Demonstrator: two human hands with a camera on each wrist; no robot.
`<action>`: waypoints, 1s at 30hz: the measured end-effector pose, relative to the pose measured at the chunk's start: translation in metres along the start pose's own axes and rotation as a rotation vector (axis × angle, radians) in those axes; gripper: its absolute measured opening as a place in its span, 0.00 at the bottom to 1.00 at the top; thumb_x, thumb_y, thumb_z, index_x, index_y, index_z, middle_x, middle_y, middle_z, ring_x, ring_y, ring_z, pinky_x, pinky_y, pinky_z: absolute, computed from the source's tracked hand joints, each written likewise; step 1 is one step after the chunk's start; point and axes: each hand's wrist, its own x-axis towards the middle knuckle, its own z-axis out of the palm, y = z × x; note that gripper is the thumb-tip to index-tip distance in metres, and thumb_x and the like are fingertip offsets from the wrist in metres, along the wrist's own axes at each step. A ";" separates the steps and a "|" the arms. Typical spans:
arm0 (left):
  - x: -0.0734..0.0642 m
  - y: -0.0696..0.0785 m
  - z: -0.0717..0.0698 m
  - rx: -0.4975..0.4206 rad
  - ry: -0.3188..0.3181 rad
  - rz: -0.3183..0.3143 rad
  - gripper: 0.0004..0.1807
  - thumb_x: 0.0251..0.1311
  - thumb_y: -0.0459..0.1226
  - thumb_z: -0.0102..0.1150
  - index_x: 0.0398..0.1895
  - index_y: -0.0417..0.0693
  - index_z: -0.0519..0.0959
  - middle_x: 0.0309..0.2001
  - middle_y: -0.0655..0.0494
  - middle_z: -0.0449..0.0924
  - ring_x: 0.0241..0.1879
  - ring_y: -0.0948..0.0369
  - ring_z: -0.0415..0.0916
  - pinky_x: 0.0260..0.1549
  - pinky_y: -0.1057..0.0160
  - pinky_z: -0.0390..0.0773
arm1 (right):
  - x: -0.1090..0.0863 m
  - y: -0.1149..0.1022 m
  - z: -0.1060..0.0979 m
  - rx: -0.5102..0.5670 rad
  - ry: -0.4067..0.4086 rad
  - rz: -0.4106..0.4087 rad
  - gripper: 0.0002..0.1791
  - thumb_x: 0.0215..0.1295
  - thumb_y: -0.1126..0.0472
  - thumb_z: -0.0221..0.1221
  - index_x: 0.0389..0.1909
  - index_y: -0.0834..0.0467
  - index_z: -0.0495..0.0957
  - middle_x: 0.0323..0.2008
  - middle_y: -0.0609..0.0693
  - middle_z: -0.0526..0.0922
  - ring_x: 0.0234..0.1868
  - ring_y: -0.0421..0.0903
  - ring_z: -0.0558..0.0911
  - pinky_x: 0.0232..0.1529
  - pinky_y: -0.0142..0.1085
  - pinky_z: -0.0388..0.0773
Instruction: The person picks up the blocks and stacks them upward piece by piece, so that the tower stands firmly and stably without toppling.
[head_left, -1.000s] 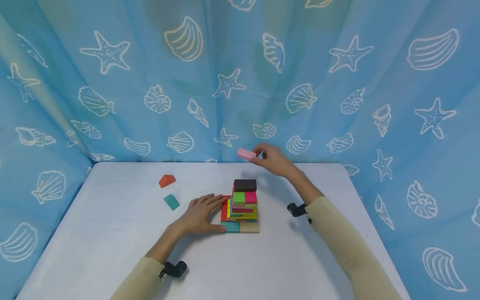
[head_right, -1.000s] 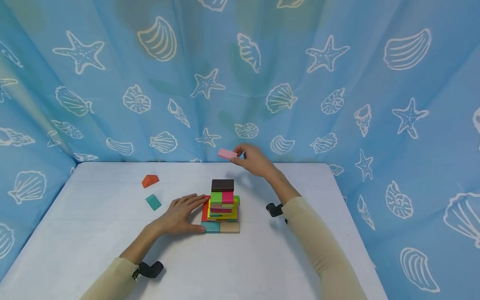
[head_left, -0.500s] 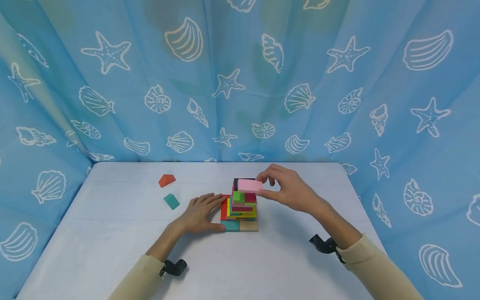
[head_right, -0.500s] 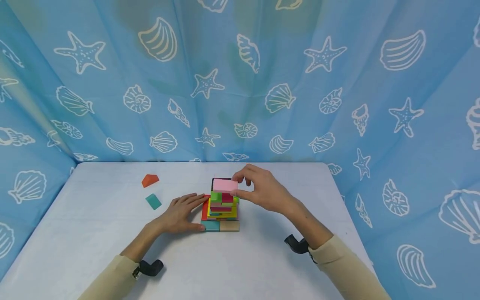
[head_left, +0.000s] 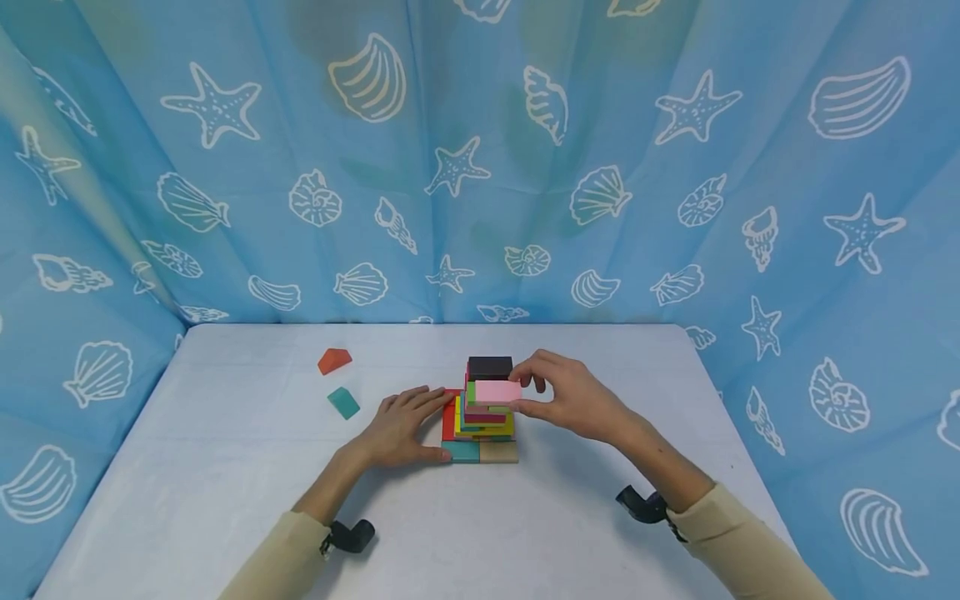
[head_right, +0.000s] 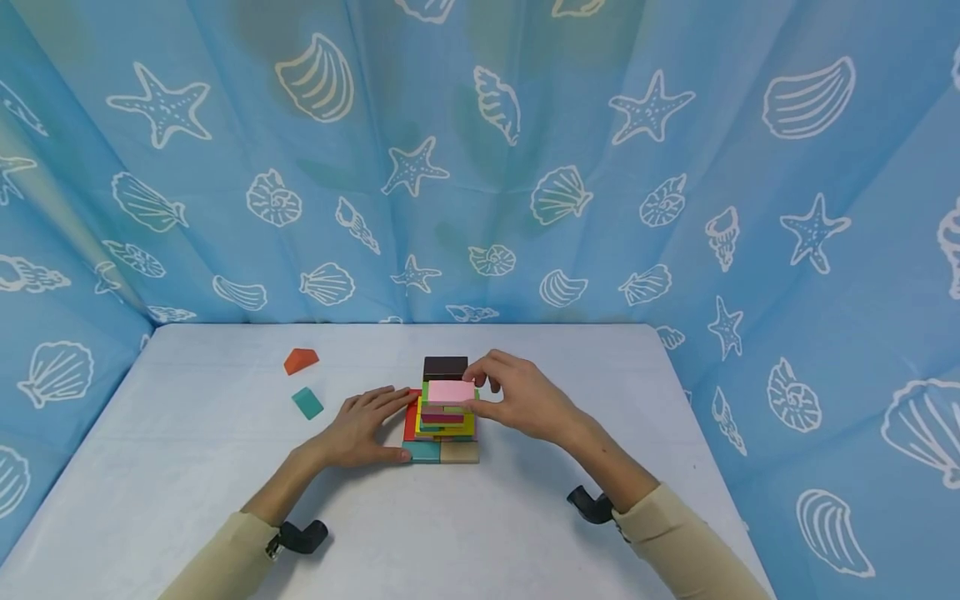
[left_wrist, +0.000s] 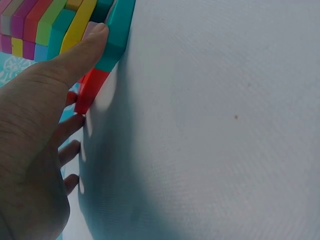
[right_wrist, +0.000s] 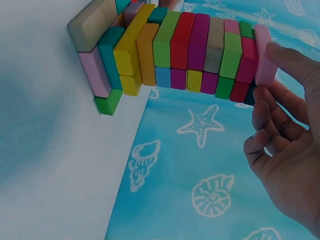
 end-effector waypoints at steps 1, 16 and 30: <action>0.000 0.000 0.000 0.002 0.003 0.003 0.56 0.48 0.65 0.69 0.80 0.62 0.56 0.78 0.55 0.58 0.77 0.47 0.50 0.69 0.34 0.53 | 0.000 0.000 0.001 0.005 0.002 0.001 0.22 0.60 0.49 0.71 0.54 0.47 0.79 0.42 0.40 0.78 0.41 0.40 0.74 0.35 0.31 0.77; 0.000 -0.001 0.001 -0.006 0.005 0.000 0.56 0.48 0.65 0.69 0.80 0.62 0.56 0.78 0.54 0.58 0.77 0.46 0.50 0.69 0.34 0.53 | 0.006 -0.006 0.007 0.018 0.000 0.028 0.16 0.61 0.52 0.71 0.46 0.47 0.77 0.33 0.38 0.76 0.36 0.41 0.74 0.34 0.32 0.76; -0.001 -0.001 0.001 0.008 0.009 0.002 0.56 0.48 0.65 0.68 0.80 0.61 0.57 0.77 0.55 0.59 0.77 0.47 0.51 0.69 0.35 0.54 | 0.009 -0.010 0.010 0.031 0.012 0.048 0.16 0.61 0.52 0.71 0.45 0.48 0.76 0.31 0.39 0.76 0.35 0.41 0.75 0.31 0.30 0.76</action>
